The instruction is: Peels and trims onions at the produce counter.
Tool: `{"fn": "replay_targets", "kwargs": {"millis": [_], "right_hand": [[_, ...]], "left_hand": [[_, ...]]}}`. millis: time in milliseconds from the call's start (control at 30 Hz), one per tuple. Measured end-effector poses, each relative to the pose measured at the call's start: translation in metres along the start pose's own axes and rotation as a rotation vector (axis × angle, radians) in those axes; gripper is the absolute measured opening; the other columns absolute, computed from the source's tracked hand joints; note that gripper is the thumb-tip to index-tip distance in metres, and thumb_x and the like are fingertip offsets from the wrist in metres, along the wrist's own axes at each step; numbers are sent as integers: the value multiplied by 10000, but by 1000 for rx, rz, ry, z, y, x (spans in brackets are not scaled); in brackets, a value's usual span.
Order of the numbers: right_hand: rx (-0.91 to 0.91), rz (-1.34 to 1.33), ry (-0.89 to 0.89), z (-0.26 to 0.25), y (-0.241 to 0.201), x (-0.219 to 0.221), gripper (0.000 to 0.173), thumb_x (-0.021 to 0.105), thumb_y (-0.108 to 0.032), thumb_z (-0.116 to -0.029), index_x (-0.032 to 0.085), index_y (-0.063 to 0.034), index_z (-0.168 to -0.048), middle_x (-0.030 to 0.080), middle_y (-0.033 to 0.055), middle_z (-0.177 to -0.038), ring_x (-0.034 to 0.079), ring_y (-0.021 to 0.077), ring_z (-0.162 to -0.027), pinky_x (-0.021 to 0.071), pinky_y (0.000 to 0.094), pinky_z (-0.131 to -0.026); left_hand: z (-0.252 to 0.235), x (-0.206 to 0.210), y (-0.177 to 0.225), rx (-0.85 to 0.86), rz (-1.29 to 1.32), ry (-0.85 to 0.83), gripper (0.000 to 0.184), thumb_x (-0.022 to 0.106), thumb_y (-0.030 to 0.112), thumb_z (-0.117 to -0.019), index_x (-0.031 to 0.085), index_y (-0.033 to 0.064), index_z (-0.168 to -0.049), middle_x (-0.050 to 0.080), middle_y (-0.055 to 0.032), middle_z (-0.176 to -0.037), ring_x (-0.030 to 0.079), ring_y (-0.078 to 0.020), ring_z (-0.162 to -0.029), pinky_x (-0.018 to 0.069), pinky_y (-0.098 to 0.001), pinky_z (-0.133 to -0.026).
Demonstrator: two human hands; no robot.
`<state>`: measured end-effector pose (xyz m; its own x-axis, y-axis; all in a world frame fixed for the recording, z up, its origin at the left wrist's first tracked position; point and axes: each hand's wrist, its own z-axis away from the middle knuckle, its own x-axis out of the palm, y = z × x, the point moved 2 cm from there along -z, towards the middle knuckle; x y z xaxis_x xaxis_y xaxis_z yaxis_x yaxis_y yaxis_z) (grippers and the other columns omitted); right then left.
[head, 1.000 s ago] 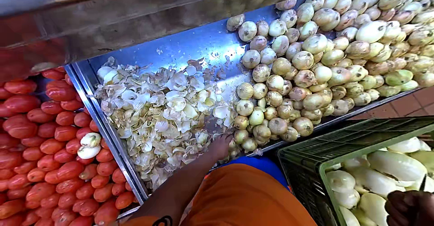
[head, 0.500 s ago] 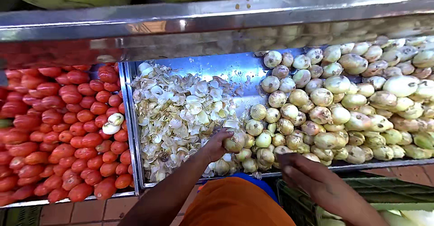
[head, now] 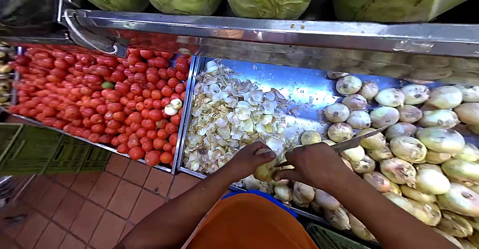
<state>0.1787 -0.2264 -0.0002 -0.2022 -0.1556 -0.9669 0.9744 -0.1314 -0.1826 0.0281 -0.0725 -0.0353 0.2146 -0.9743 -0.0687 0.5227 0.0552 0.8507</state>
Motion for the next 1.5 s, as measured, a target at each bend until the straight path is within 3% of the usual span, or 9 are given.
{"fn": "replay_targets", "kwargs": {"millis": [300, 467, 667, 900, 1033, 1200, 1300, 1400, 1500], "right_hand": [[-306, -103, 351, 6, -5, 27, 687, 458, -746, -941, 586, -151, -623, 504, 9, -514, 576, 196, -472, 460, 413, -419], [-216, -199, 172, 19, 3, 26, 687, 448, -720, -971, 628, -109, -714, 581, 60, -608, 646, 260, -581, 517, 477, -508], [-45, -104, 233, 10, 18, 9, 726, 478, -836, -865, 639, -141, -728, 558, 11, -616, 613, 202, -565, 491, 406, -485], [-263, -47, 301, 0, 9, 14, 735, 451, -818, -895, 593, -143, -641, 518, 8, -549, 584, 184, -501, 463, 385, -435], [-414, -49, 349, 2, 0, 23, 684, 434, -749, -950, 572, -164, -622, 500, -8, -518, 564, 172, -477, 436, 371, -419], [-369, -25, 312, 18, 1, 29, 653, 443, -686, -984, 571, -148, -637, 498, 4, -534, 567, 188, -480, 445, 376, -416], [-257, -94, 207, 24, 10, 22, 401, 552, -475, -994, 625, -164, -751, 572, -2, -634, 627, 185, -579, 499, 389, -482], [-138, -99, 141, 23, 12, 9, 572, 537, -705, -940, 654, -156, -827, 598, 5, -695, 642, 199, -641, 521, 405, -540], [-136, -18, 168, 19, 9, 5, 749, 438, -845, -877, 645, -138, -746, 570, 18, -637, 624, 206, -596, 498, 391, -505]], "left_hand": [[3, 5, 9, -5, -41, -23, 383, 598, 396, -1005, 663, 60, -1176, 691, -119, -1029, 676, -205, -926, 566, -429, -851], [-6, -7, 11, -7, 71, 25, 407, 582, 434, -996, 657, 65, -1151, 691, -121, -1035, 676, -206, -940, 563, -430, -864], [-9, -4, 27, -17, -108, -17, 437, 519, 466, -1035, 664, 64, -1128, 688, -104, -953, 675, -193, -870, 567, -414, -804], [-10, 4, 33, -63, -448, -100, 616, 388, 620, -1042, 703, 91, -1082, 684, -96, -956, 664, -211, -909, 545, -491, -830], [-7, 9, 32, -101, -470, -187, 639, 379, 630, -1041, 700, 78, -1067, 683, -99, -967, 661, -196, -923, 538, -475, -843], [-4, 3, 27, -129, -131, -153, 637, 401, 602, -1046, 680, 42, -1167, 695, -118, -1004, 684, -188, -923, 571, -419, -865], [-2, 1, 29, -153, -124, -123, 657, 393, 615, -1043, 672, 38, -1192, 694, -129, -1015, 684, -197, -925, 568, -425, -868], [-2, 4, 32, -165, -162, -115, 663, 380, 618, -1046, 680, 39, -1167, 697, -128, -999, 685, -198, -915, 568, -425, -859], [-4, 10, 32, -192, -239, -107, 705, 357, 651, -1038, 689, 39, -1152, 697, -139, -1007, 685, -219, -932, 560, -455, -870]]}}
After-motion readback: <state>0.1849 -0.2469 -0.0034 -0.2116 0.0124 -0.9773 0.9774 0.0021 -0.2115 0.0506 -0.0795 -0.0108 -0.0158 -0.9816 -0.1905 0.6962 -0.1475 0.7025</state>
